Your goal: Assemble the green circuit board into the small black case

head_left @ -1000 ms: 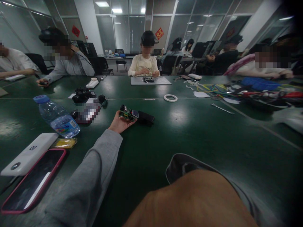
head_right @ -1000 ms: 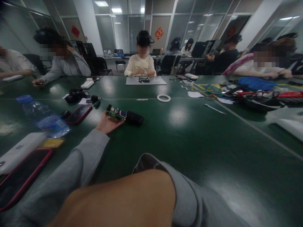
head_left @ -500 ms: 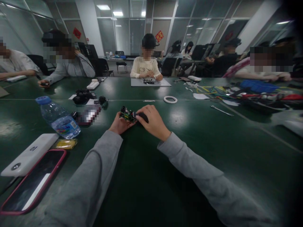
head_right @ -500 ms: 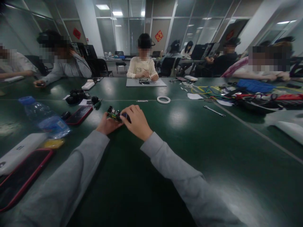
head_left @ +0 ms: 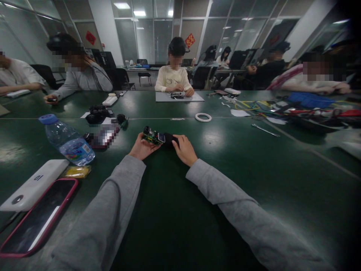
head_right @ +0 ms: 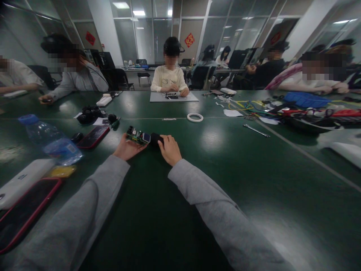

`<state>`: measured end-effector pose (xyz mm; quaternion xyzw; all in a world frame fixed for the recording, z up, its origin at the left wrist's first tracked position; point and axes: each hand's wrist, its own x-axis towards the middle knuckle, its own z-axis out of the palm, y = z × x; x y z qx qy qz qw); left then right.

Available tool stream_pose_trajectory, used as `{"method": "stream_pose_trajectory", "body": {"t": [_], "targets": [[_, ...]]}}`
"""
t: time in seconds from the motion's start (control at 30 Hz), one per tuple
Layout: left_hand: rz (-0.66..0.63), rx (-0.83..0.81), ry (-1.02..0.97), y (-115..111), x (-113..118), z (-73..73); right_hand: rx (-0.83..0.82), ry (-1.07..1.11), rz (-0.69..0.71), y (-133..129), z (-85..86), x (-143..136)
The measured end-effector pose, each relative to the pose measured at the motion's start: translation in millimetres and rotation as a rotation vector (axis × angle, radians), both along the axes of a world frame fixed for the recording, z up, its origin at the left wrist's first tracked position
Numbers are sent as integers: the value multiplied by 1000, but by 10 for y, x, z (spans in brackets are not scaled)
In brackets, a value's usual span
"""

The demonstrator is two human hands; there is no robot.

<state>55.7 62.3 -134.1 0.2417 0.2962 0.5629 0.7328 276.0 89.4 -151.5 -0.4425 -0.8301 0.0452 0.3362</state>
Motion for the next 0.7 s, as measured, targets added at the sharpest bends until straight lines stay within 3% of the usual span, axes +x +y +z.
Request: {"method": "stream_pose_trajectory", "body": {"t": [0.27,0.7], "targets": [[175,8,-36,18,-41,24,25,5,-19,-7,-6,-9],[132,49,-11,-14,-33,29,11,20,-17,-18,14,-8]]}}
